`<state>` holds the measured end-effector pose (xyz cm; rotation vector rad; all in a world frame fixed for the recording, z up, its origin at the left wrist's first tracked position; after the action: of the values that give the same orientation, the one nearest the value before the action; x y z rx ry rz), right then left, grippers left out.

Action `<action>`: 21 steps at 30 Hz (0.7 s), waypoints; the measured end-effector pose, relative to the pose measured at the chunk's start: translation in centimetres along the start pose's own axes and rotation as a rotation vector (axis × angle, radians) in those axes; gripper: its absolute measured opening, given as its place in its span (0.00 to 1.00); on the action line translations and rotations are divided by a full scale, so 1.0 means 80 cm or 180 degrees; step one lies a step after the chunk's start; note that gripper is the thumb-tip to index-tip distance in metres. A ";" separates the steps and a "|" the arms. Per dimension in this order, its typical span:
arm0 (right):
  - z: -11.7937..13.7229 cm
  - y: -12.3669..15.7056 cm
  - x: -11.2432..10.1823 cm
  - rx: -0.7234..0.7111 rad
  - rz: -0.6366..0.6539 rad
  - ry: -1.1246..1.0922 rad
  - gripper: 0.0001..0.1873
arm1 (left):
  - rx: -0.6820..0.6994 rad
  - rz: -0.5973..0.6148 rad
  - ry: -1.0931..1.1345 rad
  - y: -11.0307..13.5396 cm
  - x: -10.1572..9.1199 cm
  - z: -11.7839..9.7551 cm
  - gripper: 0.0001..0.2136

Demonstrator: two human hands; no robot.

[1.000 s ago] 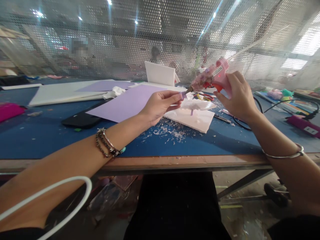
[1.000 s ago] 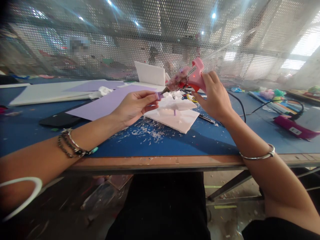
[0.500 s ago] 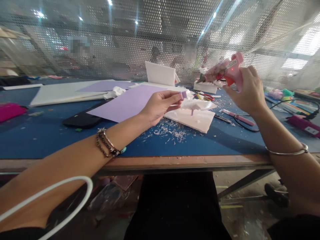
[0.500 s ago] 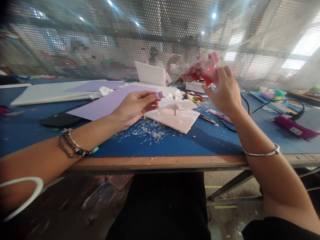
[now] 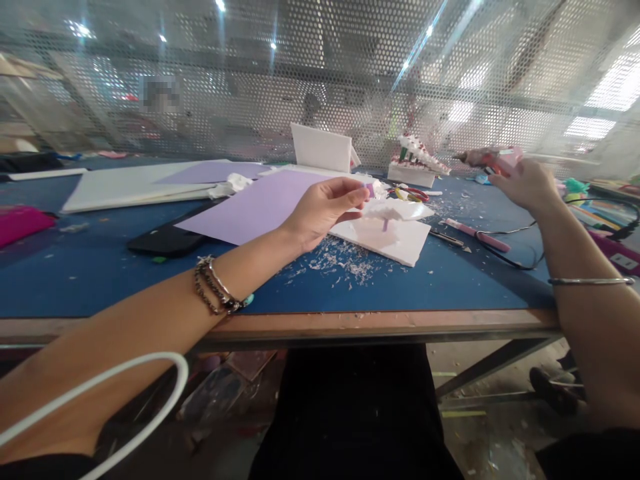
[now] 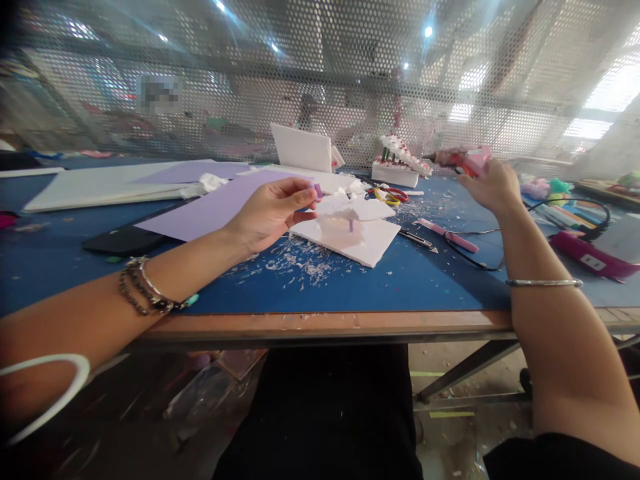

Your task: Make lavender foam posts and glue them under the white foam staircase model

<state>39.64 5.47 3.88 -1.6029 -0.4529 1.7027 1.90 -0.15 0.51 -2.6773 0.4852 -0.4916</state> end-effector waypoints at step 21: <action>-0.064 -0.026 0.054 -0.0330 0.0066 -0.0364 0.25 | 0.0054 0.0418 0.0038 0.006 0.006 -0.004 0.08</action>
<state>45.36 8.77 1.51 -1.5928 -0.5917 1.8193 2.05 -0.83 0.73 -2.6066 0.6523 -0.4713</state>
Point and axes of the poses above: each hand's wrist, its own y-axis away from the middle knuckle, its own x-axis out of the palm, z = x × y, the point moved 1 cm from there along -y, towards the middle knuckle, and after that the axes turned 13 degrees about y, right-handed, at the moved point
